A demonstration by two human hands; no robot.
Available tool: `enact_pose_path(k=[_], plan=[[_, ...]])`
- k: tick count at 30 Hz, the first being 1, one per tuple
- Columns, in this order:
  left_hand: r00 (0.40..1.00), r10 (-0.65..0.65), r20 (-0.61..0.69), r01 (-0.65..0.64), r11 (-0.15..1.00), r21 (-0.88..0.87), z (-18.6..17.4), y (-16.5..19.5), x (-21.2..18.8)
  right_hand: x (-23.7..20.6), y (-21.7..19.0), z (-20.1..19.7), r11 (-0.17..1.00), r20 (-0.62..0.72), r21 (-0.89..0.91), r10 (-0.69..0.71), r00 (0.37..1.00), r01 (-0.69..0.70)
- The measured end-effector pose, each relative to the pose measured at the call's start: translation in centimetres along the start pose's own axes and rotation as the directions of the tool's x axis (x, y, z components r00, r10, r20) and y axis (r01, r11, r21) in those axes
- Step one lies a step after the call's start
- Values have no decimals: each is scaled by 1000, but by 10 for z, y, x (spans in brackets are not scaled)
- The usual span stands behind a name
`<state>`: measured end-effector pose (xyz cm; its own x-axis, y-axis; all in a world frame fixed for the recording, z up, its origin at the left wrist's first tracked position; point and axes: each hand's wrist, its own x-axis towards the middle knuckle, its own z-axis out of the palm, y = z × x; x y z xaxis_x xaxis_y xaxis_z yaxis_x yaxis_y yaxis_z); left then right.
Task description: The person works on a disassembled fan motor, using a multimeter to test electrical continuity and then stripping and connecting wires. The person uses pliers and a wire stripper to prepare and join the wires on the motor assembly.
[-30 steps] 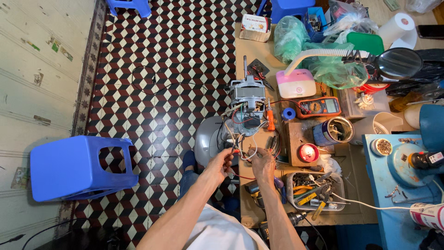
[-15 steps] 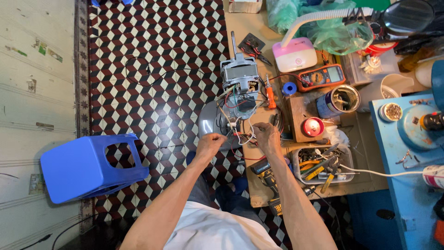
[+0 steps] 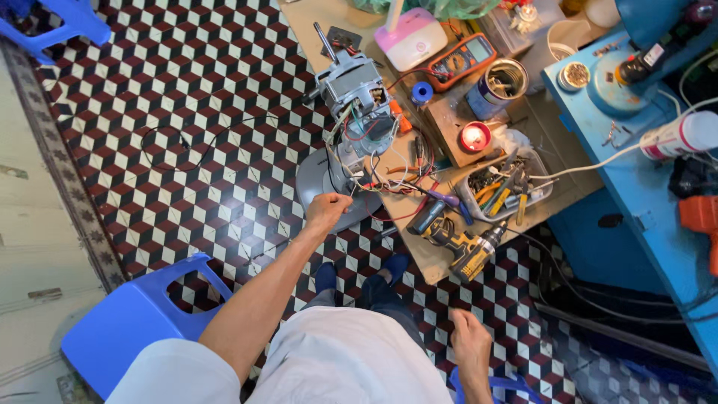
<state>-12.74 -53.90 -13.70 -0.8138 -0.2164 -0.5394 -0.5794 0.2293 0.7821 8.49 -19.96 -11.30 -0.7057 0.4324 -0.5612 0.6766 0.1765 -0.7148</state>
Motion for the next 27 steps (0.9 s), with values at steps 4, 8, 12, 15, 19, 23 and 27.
enact_pose_path(k=[4,8,12,15,19,23,27], plan=[[996,80,41,-79,997,-22,-8,-9,-1,-50,102,-10,923,-183,-361,-212,960,135],[998,28,61,-29,999,17,-13,-25,-10,-79,142,-5,540,-220,-792,-686,693,283],[995,-12,96,5,998,69,-18,-56,-40,-80,127,-2,825,-201,467,449,871,-318],[974,-132,181,130,991,22,-14,-79,-70,-84,95,-8,719,-32,630,402,915,-294],[927,-251,279,277,959,-58,0,-91,-107,-79,48,-7,731,130,620,261,957,-284],[914,-92,395,132,988,-76,54,-69,-156,-72,26,-11,817,137,541,152,979,-202],[796,202,571,-193,978,-78,121,-25,-228,-55,37,-32,733,138,670,39,990,-123]])
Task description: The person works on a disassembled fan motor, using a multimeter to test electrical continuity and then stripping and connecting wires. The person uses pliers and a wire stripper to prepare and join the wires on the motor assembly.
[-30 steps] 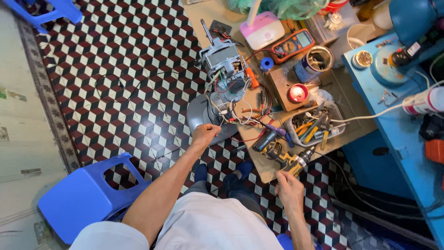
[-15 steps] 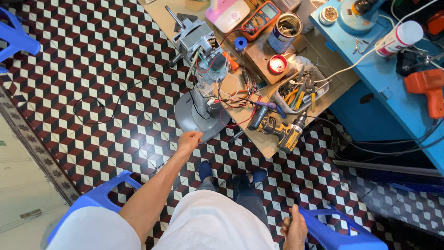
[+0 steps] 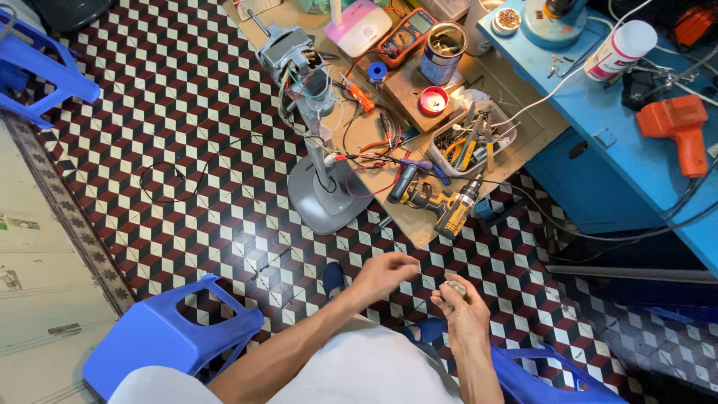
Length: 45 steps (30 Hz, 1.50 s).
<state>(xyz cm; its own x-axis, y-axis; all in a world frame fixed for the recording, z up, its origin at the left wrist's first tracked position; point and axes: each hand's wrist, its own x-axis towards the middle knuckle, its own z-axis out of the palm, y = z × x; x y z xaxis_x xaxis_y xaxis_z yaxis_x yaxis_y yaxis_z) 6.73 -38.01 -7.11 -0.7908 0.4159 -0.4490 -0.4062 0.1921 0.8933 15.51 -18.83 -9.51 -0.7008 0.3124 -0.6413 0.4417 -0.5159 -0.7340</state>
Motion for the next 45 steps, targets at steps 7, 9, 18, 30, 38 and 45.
enact_pose_path(k=[7,9,18,30,38,45], plan=[[708,637,305,-686,519,509,124,49,-5,61,2,-100,938,79,289,178,981,-194],[519,822,235,-735,288,614,144,44,-4,79,-6,-115,878,271,385,188,944,-286],[870,254,-423,-110,935,337,128,21,58,104,-60,-32,842,980,59,-151,-130,-535],[867,-55,-495,-289,754,-590,-14,0,-20,85,-31,88,874,436,-228,486,758,-430],[800,283,-529,-156,950,272,-138,29,-117,24,58,211,761,611,-63,541,578,-646],[822,358,-443,-205,912,355,-232,12,-124,4,85,292,817,446,-36,529,722,-576]])
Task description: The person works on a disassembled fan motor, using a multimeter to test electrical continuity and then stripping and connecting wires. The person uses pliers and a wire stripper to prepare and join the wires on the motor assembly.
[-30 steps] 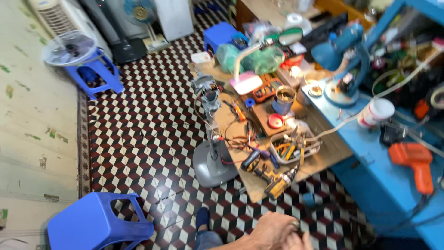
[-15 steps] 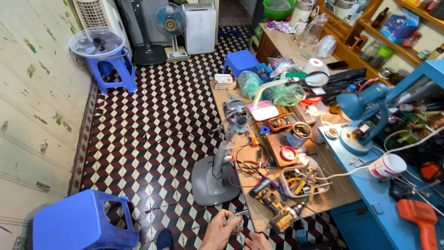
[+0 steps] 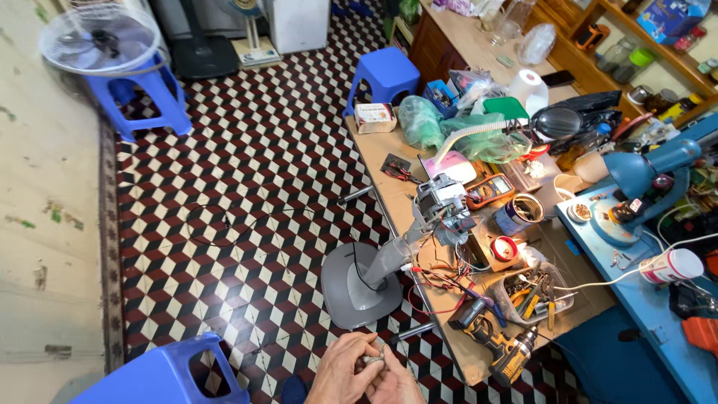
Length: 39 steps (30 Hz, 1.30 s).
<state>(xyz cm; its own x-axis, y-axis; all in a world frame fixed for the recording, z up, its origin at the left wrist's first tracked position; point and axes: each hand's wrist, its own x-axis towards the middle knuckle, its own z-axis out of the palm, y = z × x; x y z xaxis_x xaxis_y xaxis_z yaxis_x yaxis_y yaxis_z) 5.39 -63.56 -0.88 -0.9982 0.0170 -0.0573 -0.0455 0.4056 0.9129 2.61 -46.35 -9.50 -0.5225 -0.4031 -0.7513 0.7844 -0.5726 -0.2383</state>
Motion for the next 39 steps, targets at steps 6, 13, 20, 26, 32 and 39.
enact_pose_path(k=[6,13,20,26,32,39], plan=[[924,-340,173,381,799,-465,-22,-9,79,24,-32,-9,976,-89,-93,-204,975,196],[961,-278,8,220,743,-632,-45,25,238,49,-56,5,980,-264,-107,-188,946,165],[918,-230,323,395,470,-789,-40,34,337,69,-38,17,960,-246,72,-244,938,269],[801,-132,584,579,422,-698,-53,30,360,82,-12,64,900,-466,200,-261,845,388],[734,-34,679,638,381,-670,-57,32,369,89,11,122,835,-503,276,-297,812,476],[718,-132,684,669,404,-624,-42,30,376,82,16,142,796,-625,282,-271,732,536]])
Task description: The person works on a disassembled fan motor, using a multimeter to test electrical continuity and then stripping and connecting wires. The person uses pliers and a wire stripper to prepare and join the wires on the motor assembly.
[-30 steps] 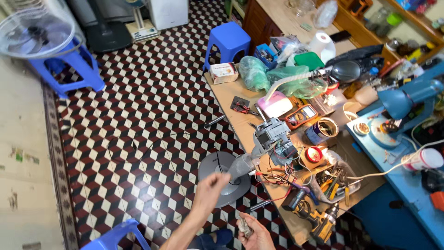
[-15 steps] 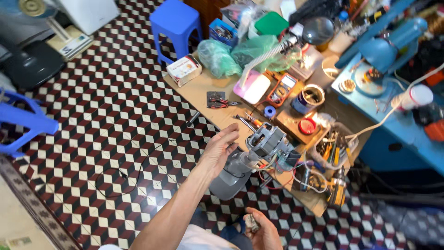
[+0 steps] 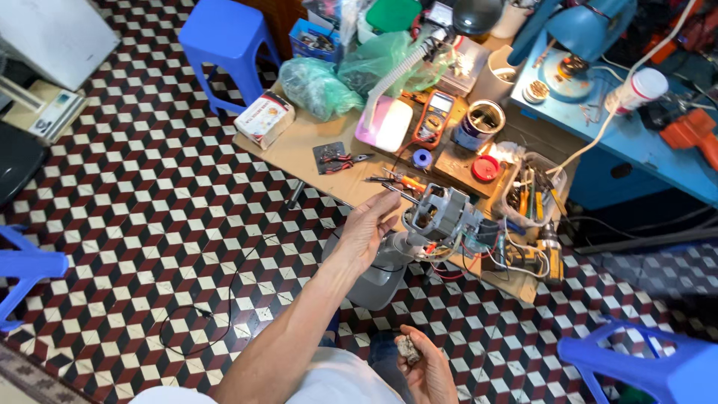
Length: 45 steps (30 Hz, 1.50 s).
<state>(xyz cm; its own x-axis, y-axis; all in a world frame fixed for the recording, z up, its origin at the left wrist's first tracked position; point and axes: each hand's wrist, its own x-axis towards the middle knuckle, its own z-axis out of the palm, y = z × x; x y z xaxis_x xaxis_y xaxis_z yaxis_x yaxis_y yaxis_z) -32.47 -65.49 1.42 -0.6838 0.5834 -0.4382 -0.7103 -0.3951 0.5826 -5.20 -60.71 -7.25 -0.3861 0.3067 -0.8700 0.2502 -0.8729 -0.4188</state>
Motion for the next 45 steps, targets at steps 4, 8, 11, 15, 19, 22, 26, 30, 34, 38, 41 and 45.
enact_pose_path(k=[4,8,11,15,19,22,26,30,34,38,41,45], plan=[[996,17,-90,-14,999,36,7,-12,8,-9,3,-3,999,6,23,-36,999,36],[992,54,-116,-49,998,44,12,-21,13,-14,6,-5,998,-15,46,-45,999,45],[991,61,-116,-60,998,12,10,-26,13,-20,8,-6,997,-48,56,-55,997,57],[990,84,-110,-87,996,-25,10,-31,14,-27,10,-5,995,-47,49,-83,995,85],[989,84,-124,-91,995,-47,9,-34,16,-33,11,-5,993,-52,45,-110,993,112],[989,83,-125,-88,996,-34,9,-35,17,-34,12,-5,992,-72,39,-113,991,116],[987,81,-138,-87,996,-35,10,-34,15,-35,16,-4,995,-86,51,-82,993,87],[981,75,-177,-74,997,12,13,-33,10,-36,17,-5,993,-88,86,-72,993,80],[982,85,-167,-84,996,15,14,-32,7,-40,17,-3,991,-95,102,-72,993,81],[989,92,-118,-92,996,10,14,-31,4,-45,15,2,991,-96,96,-87,992,96],[992,86,-96,-84,996,27,15,-29,0,-48,14,4,988,-85,125,-83,993,93],[996,60,-64,-56,996,63,9,-32,-13,-47,16,0,980,-32,171,-101,994,106]])
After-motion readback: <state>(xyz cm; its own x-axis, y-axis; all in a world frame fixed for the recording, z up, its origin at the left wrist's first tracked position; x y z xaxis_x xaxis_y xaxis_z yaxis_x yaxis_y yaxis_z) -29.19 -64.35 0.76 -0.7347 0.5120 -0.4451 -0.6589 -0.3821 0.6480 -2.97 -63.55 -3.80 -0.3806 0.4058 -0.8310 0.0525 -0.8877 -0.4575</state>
